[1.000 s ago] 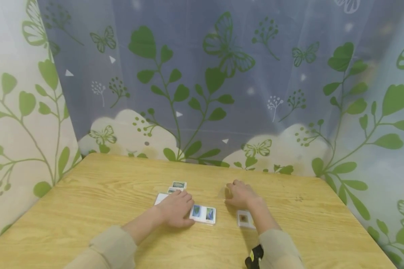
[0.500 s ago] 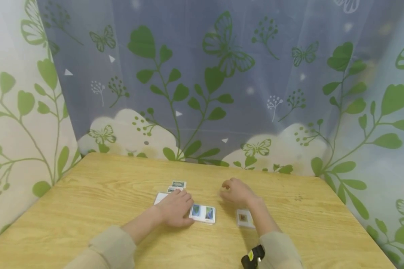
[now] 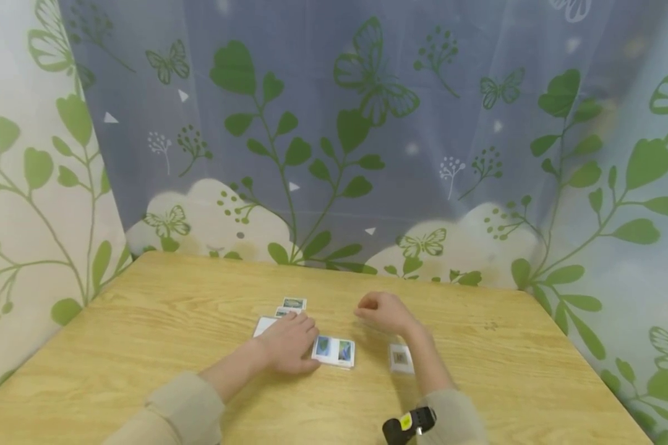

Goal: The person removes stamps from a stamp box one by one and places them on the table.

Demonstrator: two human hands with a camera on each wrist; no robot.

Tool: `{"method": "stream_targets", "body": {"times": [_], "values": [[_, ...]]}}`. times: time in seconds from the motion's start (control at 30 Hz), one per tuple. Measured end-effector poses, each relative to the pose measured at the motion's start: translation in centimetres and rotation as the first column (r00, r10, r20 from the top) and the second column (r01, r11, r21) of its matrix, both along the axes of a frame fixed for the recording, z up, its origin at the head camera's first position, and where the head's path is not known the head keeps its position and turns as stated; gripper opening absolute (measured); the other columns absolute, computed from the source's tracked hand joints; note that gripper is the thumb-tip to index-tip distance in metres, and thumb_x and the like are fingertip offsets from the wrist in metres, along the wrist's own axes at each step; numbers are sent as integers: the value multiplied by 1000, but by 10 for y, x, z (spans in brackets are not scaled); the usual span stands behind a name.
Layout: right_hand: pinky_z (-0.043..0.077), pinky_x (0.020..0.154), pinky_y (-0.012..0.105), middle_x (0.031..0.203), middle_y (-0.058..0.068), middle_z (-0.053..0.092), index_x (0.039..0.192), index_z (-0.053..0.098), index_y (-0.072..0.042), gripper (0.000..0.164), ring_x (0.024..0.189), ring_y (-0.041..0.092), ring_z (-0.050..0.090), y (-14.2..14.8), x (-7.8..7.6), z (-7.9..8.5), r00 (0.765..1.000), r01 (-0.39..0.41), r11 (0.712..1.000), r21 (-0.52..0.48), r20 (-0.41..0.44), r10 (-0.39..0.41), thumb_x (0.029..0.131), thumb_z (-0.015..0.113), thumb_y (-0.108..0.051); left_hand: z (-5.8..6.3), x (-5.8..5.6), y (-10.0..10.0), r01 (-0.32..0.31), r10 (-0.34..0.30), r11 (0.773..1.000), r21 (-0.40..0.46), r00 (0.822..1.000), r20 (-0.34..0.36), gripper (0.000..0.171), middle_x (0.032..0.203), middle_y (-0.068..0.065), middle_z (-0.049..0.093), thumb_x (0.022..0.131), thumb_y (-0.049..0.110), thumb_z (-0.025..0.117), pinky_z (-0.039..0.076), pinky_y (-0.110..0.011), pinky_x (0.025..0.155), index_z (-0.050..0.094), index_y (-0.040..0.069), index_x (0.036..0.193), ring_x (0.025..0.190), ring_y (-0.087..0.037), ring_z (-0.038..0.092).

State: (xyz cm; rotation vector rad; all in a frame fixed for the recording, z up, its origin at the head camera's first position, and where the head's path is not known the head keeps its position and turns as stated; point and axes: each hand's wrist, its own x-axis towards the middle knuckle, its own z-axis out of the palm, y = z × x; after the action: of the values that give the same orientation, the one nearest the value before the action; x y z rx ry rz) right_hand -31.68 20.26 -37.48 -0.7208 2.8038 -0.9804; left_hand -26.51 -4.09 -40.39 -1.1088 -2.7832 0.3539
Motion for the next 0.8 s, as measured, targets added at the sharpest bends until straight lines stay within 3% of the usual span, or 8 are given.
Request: {"method": "stream_targets", "body": {"times": [0.37,0.8], "values": [[47,81,41,94,3,64,104,64,-1,28,94,23,58,-2,5,-3,999,15,992,-128,53,-8,91,60,-26,-2,-3,1,-4,4,1000,-6,1000,-18,59,109,-1,54,86,61,43,38,-32,90,58,10,112,102,-16,47],[49,78,37,97,7,64,108,62,3,33,89,21,60,-3,11,-23,990,42,972,-233,138,-9,89,62,-24,-1,-2,1,-3,3,1000,4,1000,-17,59,104,-1,54,85,61,45,39,-31,88,59,10,111,99,-16,48]]}}
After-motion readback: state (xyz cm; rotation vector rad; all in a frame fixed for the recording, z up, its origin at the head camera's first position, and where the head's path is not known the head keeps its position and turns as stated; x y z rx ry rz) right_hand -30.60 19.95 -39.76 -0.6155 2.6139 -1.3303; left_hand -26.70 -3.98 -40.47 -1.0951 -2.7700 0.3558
